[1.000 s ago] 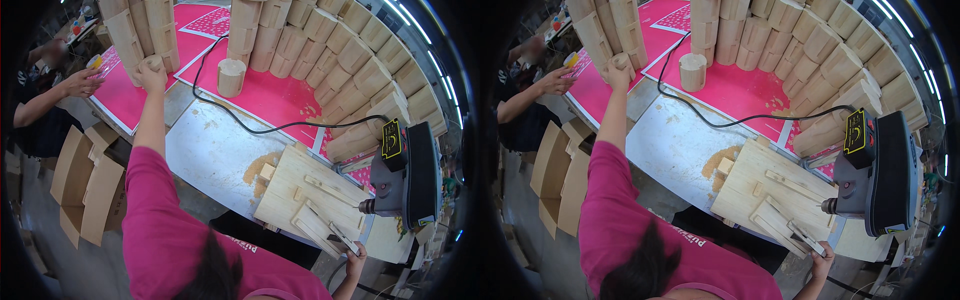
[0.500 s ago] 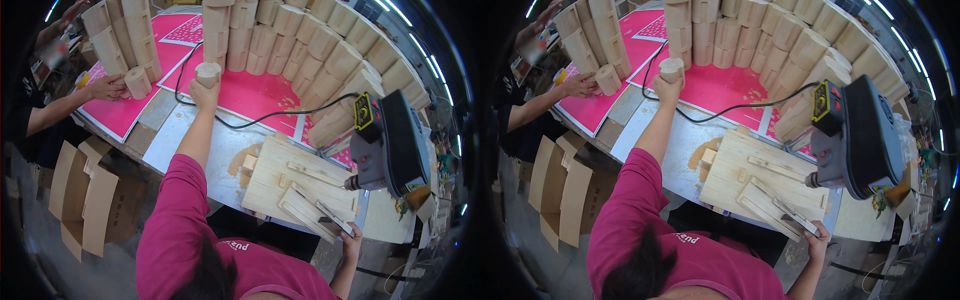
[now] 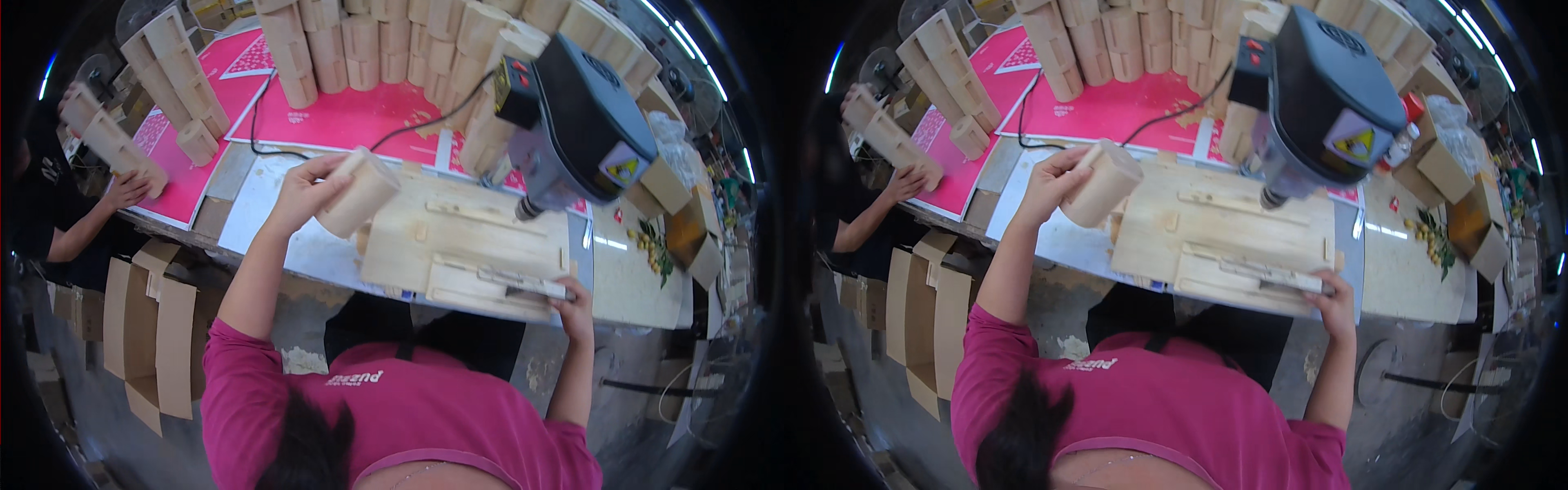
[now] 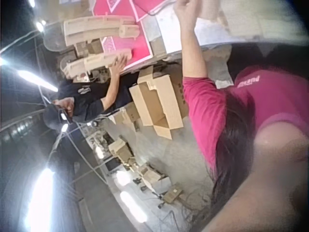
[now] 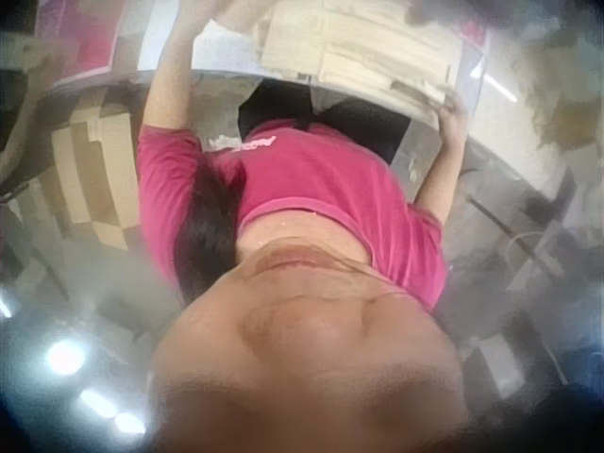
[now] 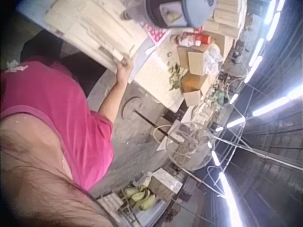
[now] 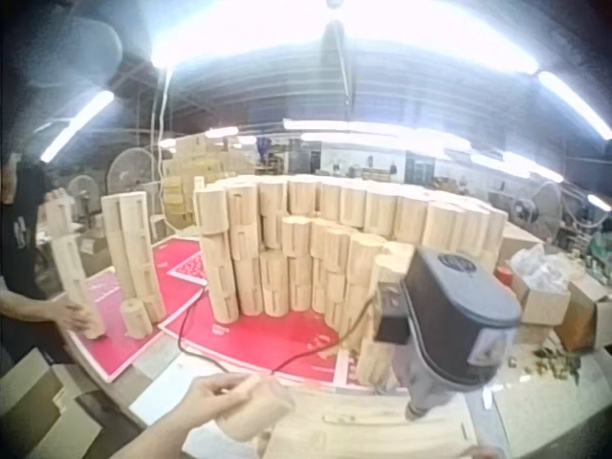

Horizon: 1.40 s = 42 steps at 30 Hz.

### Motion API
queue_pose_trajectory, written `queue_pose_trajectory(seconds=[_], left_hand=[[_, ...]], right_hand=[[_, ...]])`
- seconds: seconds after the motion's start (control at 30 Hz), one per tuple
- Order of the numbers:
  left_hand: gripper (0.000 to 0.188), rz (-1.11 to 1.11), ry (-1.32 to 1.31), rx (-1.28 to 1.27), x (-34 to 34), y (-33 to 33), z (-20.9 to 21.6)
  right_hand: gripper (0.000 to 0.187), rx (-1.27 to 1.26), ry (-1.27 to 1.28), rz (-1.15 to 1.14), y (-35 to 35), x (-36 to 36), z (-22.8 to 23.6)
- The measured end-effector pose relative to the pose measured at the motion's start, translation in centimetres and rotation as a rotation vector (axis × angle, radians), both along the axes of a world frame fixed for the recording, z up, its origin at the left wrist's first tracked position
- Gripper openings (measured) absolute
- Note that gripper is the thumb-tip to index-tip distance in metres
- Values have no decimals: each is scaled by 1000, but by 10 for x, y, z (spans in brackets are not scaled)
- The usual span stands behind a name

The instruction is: Drilling holes into cylindrical wooden blocks using a stationary drill press.

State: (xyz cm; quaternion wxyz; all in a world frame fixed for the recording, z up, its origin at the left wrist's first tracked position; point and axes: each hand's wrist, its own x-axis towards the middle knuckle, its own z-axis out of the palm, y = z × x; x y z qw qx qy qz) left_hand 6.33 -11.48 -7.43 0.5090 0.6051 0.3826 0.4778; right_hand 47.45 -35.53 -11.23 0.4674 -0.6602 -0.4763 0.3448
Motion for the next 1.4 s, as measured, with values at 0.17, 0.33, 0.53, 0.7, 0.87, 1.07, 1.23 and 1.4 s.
queue_pose_trajectory(seconds=[0.17, 0.33, 0.53, 0.7, 0.87, 1.07, 1.23, 1.4], left_hand=[[40, -485, 316, -140, 48, -47, 14], [41, -677, 534, -108, 88, -52, 10], [45, -751, 559, -127, 108, -44, 1], [44, -786, 529, -191, 114, -37, -5], [43, -800, 501, -154, 130, -41, -7], [42, -302, -53, -365, 171, -71, -43], [34, 183, -296, -141, 153, -102, -71], [44, 63, 232, 222, 118, -159, -68]], right_hand=[[23, 37, -98, 70, 23, 2, 2], [26, 37, 13, 146, 27, 1, 10], [24, 38, 176, 168, 26, 10, 0], [23, 71, 140, 200, 25, 11, 0], [21, 58, 126, 202, 28, 7, -1], [23, 108, 114, 225, 32, -14, 0], [30, 77, 75, 79, 27, -20, -5], [35, 239, -499, -8, 20, -23, -7]])
